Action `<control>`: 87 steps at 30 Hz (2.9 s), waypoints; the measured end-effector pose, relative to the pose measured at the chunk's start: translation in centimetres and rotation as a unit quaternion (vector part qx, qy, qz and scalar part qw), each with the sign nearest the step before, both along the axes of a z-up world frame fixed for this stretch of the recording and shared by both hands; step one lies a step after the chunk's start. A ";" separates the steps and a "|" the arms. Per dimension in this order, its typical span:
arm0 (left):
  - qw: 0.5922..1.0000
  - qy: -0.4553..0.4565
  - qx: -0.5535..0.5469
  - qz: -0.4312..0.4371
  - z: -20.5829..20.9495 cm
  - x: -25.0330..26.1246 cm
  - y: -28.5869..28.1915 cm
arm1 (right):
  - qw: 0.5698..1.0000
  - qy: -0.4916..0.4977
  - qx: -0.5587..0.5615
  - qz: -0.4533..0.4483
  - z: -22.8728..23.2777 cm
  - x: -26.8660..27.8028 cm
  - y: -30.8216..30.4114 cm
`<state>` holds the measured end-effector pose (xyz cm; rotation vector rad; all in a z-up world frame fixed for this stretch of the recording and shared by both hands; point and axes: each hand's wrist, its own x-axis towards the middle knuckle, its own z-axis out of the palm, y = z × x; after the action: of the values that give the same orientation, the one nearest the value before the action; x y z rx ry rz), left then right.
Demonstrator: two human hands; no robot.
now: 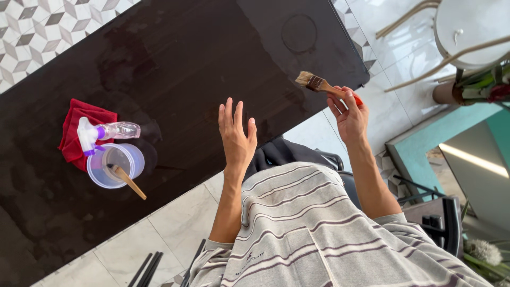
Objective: The person applies a liquid coating to a dark wooden table using a paintbrush, dipping the brush into a container of liquid and spreading it across the surface.
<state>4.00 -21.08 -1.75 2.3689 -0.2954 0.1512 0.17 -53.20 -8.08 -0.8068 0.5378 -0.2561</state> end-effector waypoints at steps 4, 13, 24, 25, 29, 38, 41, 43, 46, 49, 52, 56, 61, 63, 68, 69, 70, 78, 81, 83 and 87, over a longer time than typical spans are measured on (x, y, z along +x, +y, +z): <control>1.000 0.011 0.003 -0.011 -0.4 -0.4 -0.1 | 0.999 0.016 -0.029 -0.028 -0.8 -1.3 -0.7; 0.999 0.036 0.007 -0.015 -0.7 -0.6 -2.2 | 0.977 0.062 -0.206 0.017 -3.1 -2.5 -2.7; 0.999 0.035 0.012 -0.038 -1.2 -0.3 -6.2 | 0.754 -0.046 -0.622 0.205 -2.6 -2.2 0.6; 0.999 0.035 0.012 -0.040 -1.2 -0.2 -6.4 | 0.745 -0.043 -0.628 0.222 -2.5 -2.3 0.9; 0.998 0.043 0.022 -0.042 -1.4 0.1 -6.6 | 0.713 -0.036 -0.633 0.300 -1.8 -3.1 1.0; 0.997 0.037 0.028 -0.058 -1.6 0.2 -6.2 | 0.692 0.030 -0.657 0.297 -2.0 -4.1 -1.2; 0.997 0.040 0.029 -0.062 -1.7 0.2 -6.0 | 0.697 -0.022 -0.671 0.251 -2.6 -3.2 0.5; 0.996 0.052 0.032 -0.061 -1.7 0.3 -5.7 | 0.698 -0.043 -0.665 0.263 -2.5 -3.3 1.2; 0.995 0.058 0.032 -0.070 -1.7 0.4 -5.5 | 0.688 -0.041 -0.653 0.314 -1.7 -4.7 1.3; 0.995 0.053 0.035 -0.076 -1.7 0.6 -5.5 | 0.683 -0.036 -0.658 0.315 -1.1 -6.0 -0.3; 0.996 0.042 0.026 -0.075 -1.6 0.7 -5.8 | 0.695 0.006 -0.664 0.277 -1.2 -5.0 -1.3; 0.995 0.049 0.029 -0.077 -1.6 0.8 -6.0 | 0.700 -0.015 -0.675 0.231 -1.9 -2.5 -0.3; 0.996 0.050 0.025 -0.070 -1.6 0.9 -6.3 | 0.695 -0.030 -0.651 0.303 -1.4 -3.2 0.2; 0.996 0.049 0.024 -0.066 -1.5 1.0 -6.5 | 0.680 -0.015 -0.657 0.323 -1.1 -4.0 -1.0; 0.996 0.054 0.025 -0.060 -1.5 1.1 -6.8 | 0.689 0.002 -0.681 0.249 -1.6 -2.1 -2.3; 0.997 0.052 0.028 -0.058 -1.5 1.1 -6.9 | 0.689 0.000 -0.686 0.233 -1.8 -1.3 -2.0; 0.997 0.050 0.031 -0.057 -1.5 1.1 -7.0 | 0.691 -0.019 -0.687 0.225 -2.1 -0.6 -1.3; 0.998 0.048 0.024 -0.042 -1.4 1.3 -7.8 | 0.690 -0.074 -0.643 0.325 -1.0 -1.8 -1.8; 0.998 0.041 0.022 -0.038 -1.2 1.4 -7.9 | 0.680 -0.029 -0.665 0.307 -1.1 -1.3 -3.9; 0.998 0.040 0.022 -0.032 -1.1 1.3 -8.0 | 0.675 -0.020 -0.685 0.274 -1.6 -0.1 -3.8; 0.998 0.052 0.020 -0.021 -1.0 1.3 -8.2 | 0.700 -0.082 -0.670 0.233 -2.5 2.6 -1.7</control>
<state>5.35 -29.32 -2.79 2.3979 -0.3006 0.0032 2.72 -54.93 -10.58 -2.2922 -0.1608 -0.2184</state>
